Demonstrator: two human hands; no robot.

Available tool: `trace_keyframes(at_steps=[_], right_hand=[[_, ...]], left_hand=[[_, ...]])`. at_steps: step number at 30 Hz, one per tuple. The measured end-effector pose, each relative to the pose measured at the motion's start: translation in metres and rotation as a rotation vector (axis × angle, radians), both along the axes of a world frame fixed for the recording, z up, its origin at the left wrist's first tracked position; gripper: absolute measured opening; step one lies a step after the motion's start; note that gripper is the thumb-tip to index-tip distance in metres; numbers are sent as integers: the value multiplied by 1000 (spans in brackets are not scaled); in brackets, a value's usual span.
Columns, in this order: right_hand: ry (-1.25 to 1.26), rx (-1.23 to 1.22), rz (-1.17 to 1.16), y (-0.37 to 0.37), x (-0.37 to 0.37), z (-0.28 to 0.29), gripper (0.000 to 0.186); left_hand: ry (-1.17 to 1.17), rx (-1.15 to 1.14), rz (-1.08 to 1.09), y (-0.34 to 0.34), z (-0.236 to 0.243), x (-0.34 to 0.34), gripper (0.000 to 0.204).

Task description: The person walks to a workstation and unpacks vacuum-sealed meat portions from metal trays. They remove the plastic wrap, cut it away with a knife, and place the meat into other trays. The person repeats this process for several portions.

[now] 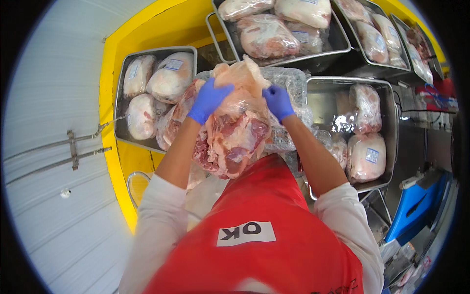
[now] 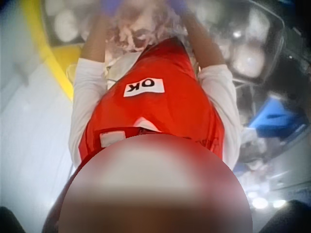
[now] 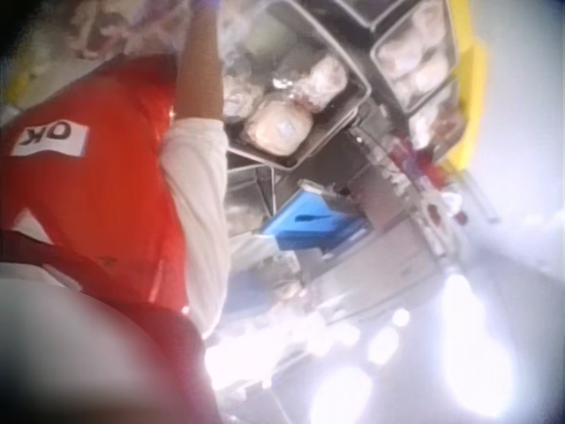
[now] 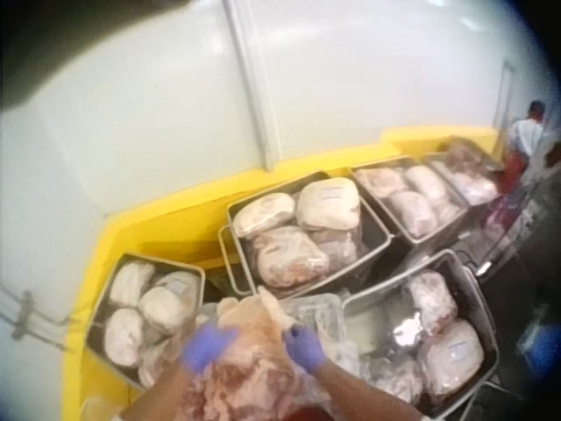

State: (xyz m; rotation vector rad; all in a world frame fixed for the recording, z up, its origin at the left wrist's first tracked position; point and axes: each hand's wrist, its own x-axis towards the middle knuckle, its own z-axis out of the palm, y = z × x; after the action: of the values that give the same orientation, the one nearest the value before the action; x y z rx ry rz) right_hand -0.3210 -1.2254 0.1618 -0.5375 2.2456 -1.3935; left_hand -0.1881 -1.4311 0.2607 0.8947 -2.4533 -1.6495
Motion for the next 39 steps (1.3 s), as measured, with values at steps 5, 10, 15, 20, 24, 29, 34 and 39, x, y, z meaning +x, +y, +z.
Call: trace_keyframes(at_steps=[5,10,15,20,24,29,34,39], right_hand=[[-288,-185,4,20,-66,37,30],[-645,-105,168,90,34,19,61],[-779,-170,51,97,122,-31,41],[-579,-229,-178,108,82,-62,13],[-631,-331,-404,144,24,-49,17],[-556,-240,-52,113,85,-25,57],[-318,33,-26,67,130,-37,47],[-173,117,65,84,91,-5,30]], left_hand=[[-167,-813,-451,53,27,40,92],[-172,-859,-337,44,22,63,79],[-198,-936,-266,52,0,70,49],[7,-852,-145,20,-44,71,35],[-168,-715,-112,7,-20,49,28],[-119,-715,-83,-4,-23,37,30],[-65,-955,-122,7,-28,39,25],[-87,-1035,-133,11,-28,42,16]])
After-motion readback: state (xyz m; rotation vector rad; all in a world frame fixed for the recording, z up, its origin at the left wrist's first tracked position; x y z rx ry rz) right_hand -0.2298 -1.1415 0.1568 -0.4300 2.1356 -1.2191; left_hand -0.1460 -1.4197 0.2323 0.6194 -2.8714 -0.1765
